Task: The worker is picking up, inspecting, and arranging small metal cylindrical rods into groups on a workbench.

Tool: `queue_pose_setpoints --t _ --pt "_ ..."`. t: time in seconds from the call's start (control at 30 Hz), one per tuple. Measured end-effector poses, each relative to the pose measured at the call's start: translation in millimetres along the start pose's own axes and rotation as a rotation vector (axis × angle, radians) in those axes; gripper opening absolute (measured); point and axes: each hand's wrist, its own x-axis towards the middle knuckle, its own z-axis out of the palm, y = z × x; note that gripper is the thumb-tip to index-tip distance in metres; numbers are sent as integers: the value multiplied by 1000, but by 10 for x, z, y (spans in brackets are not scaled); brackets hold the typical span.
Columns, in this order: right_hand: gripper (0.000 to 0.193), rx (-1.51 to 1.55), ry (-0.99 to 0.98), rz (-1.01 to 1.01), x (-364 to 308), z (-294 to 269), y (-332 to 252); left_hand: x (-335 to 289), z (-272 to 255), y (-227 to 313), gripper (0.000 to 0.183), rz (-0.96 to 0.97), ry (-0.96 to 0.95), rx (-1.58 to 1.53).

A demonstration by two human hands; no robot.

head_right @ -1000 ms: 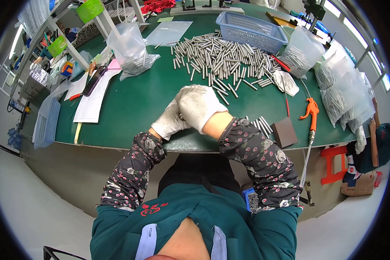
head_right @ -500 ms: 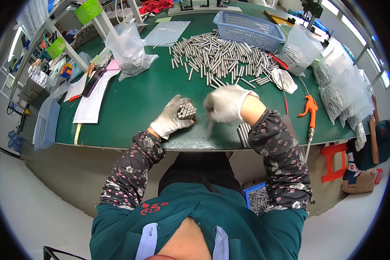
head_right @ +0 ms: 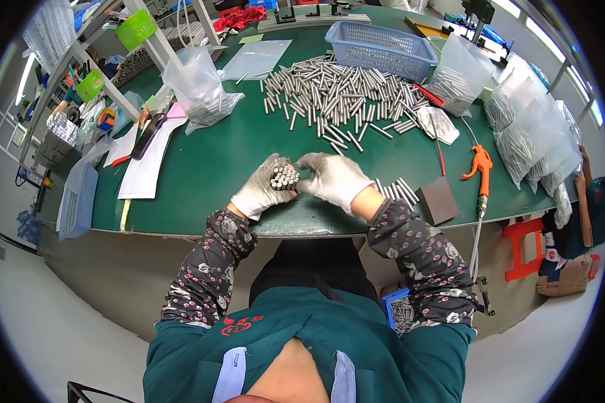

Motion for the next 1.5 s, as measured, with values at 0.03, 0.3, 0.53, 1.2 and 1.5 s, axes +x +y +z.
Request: queue_pose_setpoints --t 0.03,0.3,0.53,1.2,1.5 --pt "40 66 5 13 34 61 7 2 4 25 82 0 -2 2" --pt "43 173 141 -94 138 301 -26 -78 -36 254 86 -6 -71 -479" --pt "37 194 167 -102 128 328 -57 -74 -58 208 90 -39 -66 -492" --pt "42 342 175 -26 102 495 83 -65 -17 127 78 63 -74 -486" --pt "42 382 204 -25 160 492 110 -20 -37 147 85 -29 -35 -426"
